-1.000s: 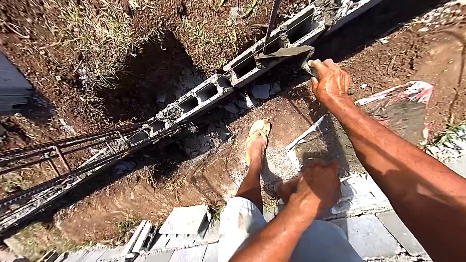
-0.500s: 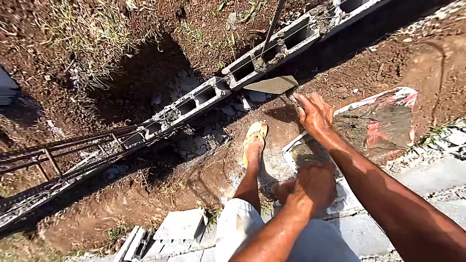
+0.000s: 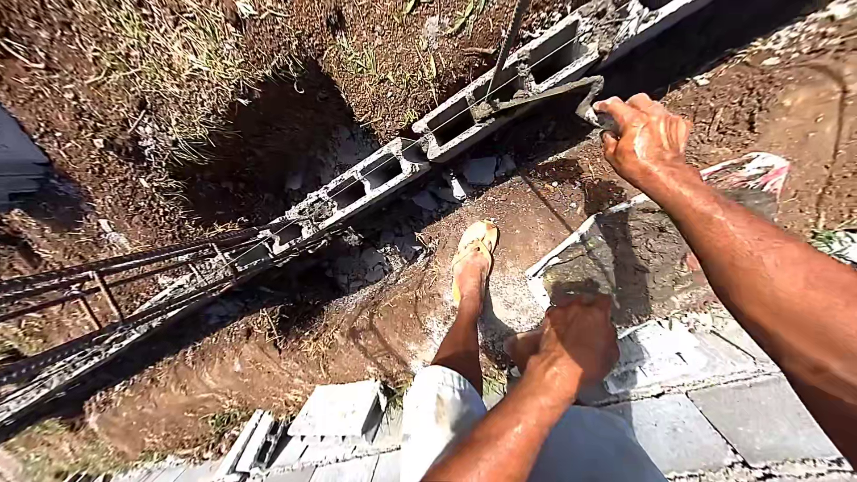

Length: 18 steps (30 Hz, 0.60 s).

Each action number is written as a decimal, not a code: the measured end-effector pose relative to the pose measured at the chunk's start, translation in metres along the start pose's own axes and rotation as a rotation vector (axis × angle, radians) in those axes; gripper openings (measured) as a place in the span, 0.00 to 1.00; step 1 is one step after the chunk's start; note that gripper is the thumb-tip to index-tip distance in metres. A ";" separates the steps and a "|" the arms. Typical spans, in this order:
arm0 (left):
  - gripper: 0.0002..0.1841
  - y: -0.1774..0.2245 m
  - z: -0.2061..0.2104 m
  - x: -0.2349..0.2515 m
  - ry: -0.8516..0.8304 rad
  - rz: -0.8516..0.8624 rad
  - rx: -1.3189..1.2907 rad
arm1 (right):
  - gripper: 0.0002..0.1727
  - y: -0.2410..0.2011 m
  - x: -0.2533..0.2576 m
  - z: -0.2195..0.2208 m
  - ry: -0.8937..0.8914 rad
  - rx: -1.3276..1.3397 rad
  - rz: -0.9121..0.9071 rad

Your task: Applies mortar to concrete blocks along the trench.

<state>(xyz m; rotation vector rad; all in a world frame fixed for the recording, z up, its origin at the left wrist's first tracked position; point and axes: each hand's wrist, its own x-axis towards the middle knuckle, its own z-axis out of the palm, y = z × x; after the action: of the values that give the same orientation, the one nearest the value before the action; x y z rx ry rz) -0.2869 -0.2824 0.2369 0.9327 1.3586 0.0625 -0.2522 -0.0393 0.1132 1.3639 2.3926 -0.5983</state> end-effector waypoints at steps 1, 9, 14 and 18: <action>0.22 0.000 0.000 0.000 -0.004 -0.003 -0.001 | 0.26 0.002 0.004 -0.008 0.014 -0.016 -0.020; 0.22 0.001 0.000 0.000 -0.010 -0.002 0.011 | 0.25 0.008 -0.012 -0.031 0.100 0.077 0.057; 0.21 0.002 0.000 0.002 0.002 -0.002 0.001 | 0.22 0.013 -0.043 -0.002 -0.165 0.369 0.195; 0.21 -0.015 0.001 0.005 0.071 -0.023 -0.023 | 0.23 0.006 -0.079 0.025 -0.169 0.565 0.276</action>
<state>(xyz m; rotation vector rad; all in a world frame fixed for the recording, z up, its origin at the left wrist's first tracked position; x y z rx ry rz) -0.2912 -0.2900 0.2242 0.9029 1.4309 0.0943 -0.2059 -0.1068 0.1280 1.7358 1.9235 -1.3128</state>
